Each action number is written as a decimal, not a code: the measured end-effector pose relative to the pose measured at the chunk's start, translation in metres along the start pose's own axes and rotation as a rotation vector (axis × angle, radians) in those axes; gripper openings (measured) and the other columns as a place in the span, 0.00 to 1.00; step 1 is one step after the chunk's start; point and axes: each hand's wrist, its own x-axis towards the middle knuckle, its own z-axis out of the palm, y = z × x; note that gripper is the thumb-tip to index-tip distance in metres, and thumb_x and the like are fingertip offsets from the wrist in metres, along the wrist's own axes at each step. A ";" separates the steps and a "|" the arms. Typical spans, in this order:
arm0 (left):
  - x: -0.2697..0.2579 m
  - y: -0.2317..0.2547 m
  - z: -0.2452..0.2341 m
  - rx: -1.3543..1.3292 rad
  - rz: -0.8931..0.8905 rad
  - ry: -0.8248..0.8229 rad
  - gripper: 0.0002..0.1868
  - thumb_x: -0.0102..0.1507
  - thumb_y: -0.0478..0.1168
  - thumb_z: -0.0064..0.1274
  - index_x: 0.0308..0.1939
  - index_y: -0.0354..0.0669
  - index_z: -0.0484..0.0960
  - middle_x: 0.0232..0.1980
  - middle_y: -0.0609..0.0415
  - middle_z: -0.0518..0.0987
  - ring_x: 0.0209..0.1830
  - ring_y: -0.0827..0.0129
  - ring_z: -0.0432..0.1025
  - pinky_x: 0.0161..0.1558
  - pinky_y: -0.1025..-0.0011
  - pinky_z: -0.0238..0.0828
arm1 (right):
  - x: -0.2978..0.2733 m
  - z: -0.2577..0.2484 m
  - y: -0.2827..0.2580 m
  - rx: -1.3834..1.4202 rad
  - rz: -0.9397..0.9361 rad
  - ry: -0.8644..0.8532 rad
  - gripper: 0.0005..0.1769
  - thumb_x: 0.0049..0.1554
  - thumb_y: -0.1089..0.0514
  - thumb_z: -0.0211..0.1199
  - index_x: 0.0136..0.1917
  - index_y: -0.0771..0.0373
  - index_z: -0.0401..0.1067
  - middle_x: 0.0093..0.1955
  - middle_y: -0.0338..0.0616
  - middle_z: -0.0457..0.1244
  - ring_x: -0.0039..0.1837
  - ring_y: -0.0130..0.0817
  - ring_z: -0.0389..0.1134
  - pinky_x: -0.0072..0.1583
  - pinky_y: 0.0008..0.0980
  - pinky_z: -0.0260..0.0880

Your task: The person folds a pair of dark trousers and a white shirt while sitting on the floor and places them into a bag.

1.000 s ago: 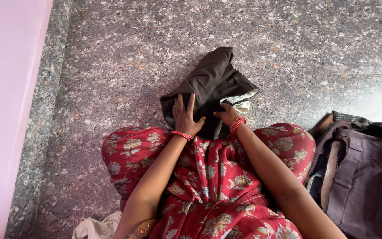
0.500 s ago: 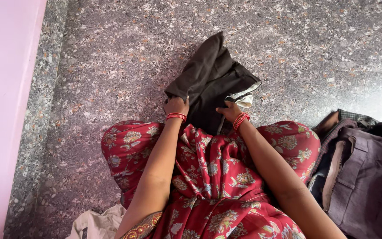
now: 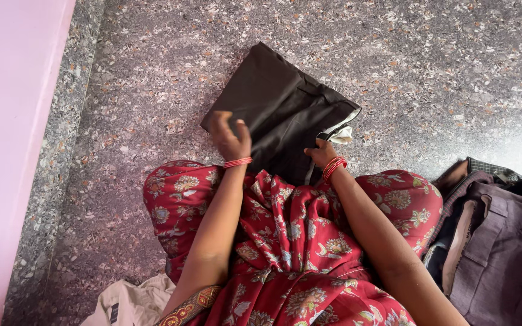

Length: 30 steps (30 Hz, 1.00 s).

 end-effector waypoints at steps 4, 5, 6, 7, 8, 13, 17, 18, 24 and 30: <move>-0.021 0.033 0.012 -0.330 -0.578 -0.664 0.13 0.64 0.44 0.56 0.47 0.39 0.84 0.43 0.54 0.85 0.42 0.69 0.82 0.48 0.69 0.80 | -0.046 0.007 -0.047 -0.459 -0.276 0.186 0.32 0.51 0.58 0.70 0.67 0.68 0.68 0.64 0.64 0.59 0.64 0.60 0.63 0.62 0.48 0.64; -0.026 0.035 0.016 -0.328 -0.580 -0.661 0.13 0.64 0.44 0.56 0.47 0.39 0.84 0.43 0.54 0.85 0.42 0.69 0.82 0.48 0.69 0.80 | -0.059 0.011 -0.057 -0.460 -0.278 0.183 0.32 0.51 0.58 0.70 0.67 0.68 0.68 0.64 0.64 0.59 0.64 0.60 0.63 0.62 0.48 0.64; -0.031 0.035 0.021 -0.527 -0.653 -0.666 0.18 0.64 0.48 0.59 0.52 0.39 0.82 0.46 0.54 0.84 0.45 0.72 0.78 0.51 0.70 0.77 | -0.072 0.015 -0.065 -0.538 -0.391 0.157 0.27 0.53 0.61 0.66 0.66 0.65 0.71 0.65 0.61 0.60 0.63 0.57 0.65 0.63 0.47 0.67; -0.033 0.031 0.024 -0.727 -0.724 -0.665 0.24 0.63 0.52 0.61 0.56 0.40 0.80 0.49 0.54 0.82 0.48 0.75 0.75 0.53 0.72 0.73 | -0.083 0.020 -0.073 -0.617 -0.504 0.131 0.23 0.55 0.64 0.61 0.64 0.62 0.74 0.65 0.59 0.60 0.63 0.55 0.67 0.64 0.47 0.69; -0.035 0.025 0.024 -0.727 -0.726 -0.660 0.24 0.63 0.52 0.61 0.56 0.40 0.80 0.49 0.54 0.82 0.48 0.75 0.75 0.53 0.72 0.73 | -0.092 0.025 -0.081 -0.620 -0.508 0.128 0.23 0.55 0.64 0.61 0.64 0.62 0.74 0.65 0.59 0.60 0.63 0.55 0.67 0.64 0.47 0.69; -0.045 -0.024 0.034 -0.880 -0.730 -0.815 0.32 0.62 0.57 0.64 0.57 0.33 0.78 0.51 0.52 0.82 0.53 0.69 0.75 0.57 0.71 0.70 | -0.119 0.038 -0.112 -0.573 -0.824 -0.066 0.33 0.50 0.61 0.64 0.70 0.55 0.71 0.57 0.53 0.64 0.63 0.53 0.68 0.62 0.46 0.70; -0.055 -0.047 0.047 -0.795 -0.799 -0.773 0.31 0.67 0.56 0.61 0.56 0.26 0.81 0.51 0.50 0.81 0.53 0.68 0.72 0.55 0.69 0.68 | -0.116 0.041 -0.117 -0.510 -0.793 -0.097 0.31 0.51 0.56 0.69 0.69 0.51 0.72 0.64 0.58 0.62 0.60 0.55 0.67 0.60 0.45 0.69; -0.055 -0.048 0.048 -0.857 -0.834 -0.746 0.29 0.66 0.54 0.59 0.58 0.30 0.79 0.53 0.51 0.81 0.54 0.69 0.73 0.56 0.70 0.68 | -0.115 0.043 -0.117 -0.469 -0.765 -0.107 0.29 0.52 0.54 0.69 0.67 0.48 0.73 0.63 0.55 0.64 0.61 0.52 0.69 0.62 0.43 0.70; -0.053 -0.051 0.041 -0.843 -0.849 -0.744 0.25 0.61 0.40 0.55 0.62 0.35 0.76 0.54 0.51 0.82 0.53 0.66 0.75 0.56 0.68 0.70 | -0.109 0.049 -0.112 -0.305 -0.626 -0.102 0.20 0.54 0.52 0.70 0.60 0.53 0.77 0.61 0.50 0.68 0.63 0.46 0.71 0.65 0.43 0.70; -0.049 -0.047 0.034 -0.735 -0.650 -0.725 0.30 0.57 0.30 0.49 0.65 0.36 0.73 0.56 0.47 0.82 0.54 0.62 0.75 0.57 0.67 0.71 | -0.092 0.050 -0.098 -0.227 -0.545 0.099 0.27 0.52 0.52 0.73 0.62 0.59 0.70 0.62 0.50 0.67 0.66 0.49 0.69 0.67 0.45 0.68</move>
